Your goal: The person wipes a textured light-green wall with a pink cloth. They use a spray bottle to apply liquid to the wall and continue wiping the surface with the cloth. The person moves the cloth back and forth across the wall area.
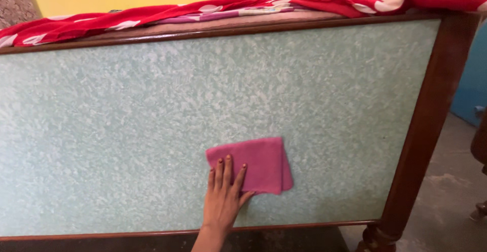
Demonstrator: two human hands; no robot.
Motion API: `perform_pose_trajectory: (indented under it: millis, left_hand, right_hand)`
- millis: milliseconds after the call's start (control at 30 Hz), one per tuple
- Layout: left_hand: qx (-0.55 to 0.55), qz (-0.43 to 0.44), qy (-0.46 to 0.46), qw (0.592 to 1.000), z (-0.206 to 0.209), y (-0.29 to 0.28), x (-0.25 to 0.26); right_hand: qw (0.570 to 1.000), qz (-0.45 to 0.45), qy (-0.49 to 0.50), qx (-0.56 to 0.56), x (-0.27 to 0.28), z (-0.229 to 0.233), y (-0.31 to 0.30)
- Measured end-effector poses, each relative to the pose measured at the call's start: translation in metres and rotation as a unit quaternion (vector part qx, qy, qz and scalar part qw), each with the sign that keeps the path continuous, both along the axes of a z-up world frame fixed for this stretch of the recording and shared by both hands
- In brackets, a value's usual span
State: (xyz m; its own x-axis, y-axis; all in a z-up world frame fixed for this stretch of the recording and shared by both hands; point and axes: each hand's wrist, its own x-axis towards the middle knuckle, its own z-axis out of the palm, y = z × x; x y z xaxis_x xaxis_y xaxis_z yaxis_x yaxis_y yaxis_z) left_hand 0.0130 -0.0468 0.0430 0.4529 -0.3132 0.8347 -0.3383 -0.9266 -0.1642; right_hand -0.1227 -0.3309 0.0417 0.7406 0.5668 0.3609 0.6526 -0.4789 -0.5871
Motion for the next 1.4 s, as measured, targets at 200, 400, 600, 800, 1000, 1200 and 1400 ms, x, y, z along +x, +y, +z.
perform_pose_trajectory:
  millis: [200, 400, 600, 800, 1000, 1200, 1400]
  left_hand:
    - [0.02, -0.037, -0.008, 0.999, 0.052, -0.065, 0.009]
    - [-0.004, -0.072, -0.024, 0.997, 0.096, -0.145, 0.006]
    - [-0.008, -0.085, -0.039, 0.996, 0.129, -0.194, 0.001]
    - [-0.026, -0.101, -0.044, 0.994, 0.16, -0.163, 0.004]
    - [-0.077, -0.037, -0.068, 0.994, 0.185, -0.071, -0.005]
    - [-0.131, 0.064, -0.068, 0.987, 0.162, 0.0, -0.025]
    - [-0.175, 0.072, -0.016, 0.982, 0.134, 0.017, -0.035]
  right_hand:
    - [0.897, -0.156, -0.408, -0.058, 0.034, 0.09, -0.004]
    - [0.844, -0.31, -0.412, -0.146, 0.074, 0.124, -0.047]
    - [0.837, -0.373, -0.38, -0.127, 0.088, 0.138, -0.091]
    - [0.835, -0.35, -0.416, -0.088, 0.108, 0.163, -0.055]
    - [0.834, -0.29, -0.465, -0.062, 0.121, 0.205, 0.04]
    - [0.843, -0.239, -0.478, -0.059, 0.119, 0.206, 0.139]
    - [0.856, -0.204, -0.467, -0.09, 0.107, 0.19, 0.159]
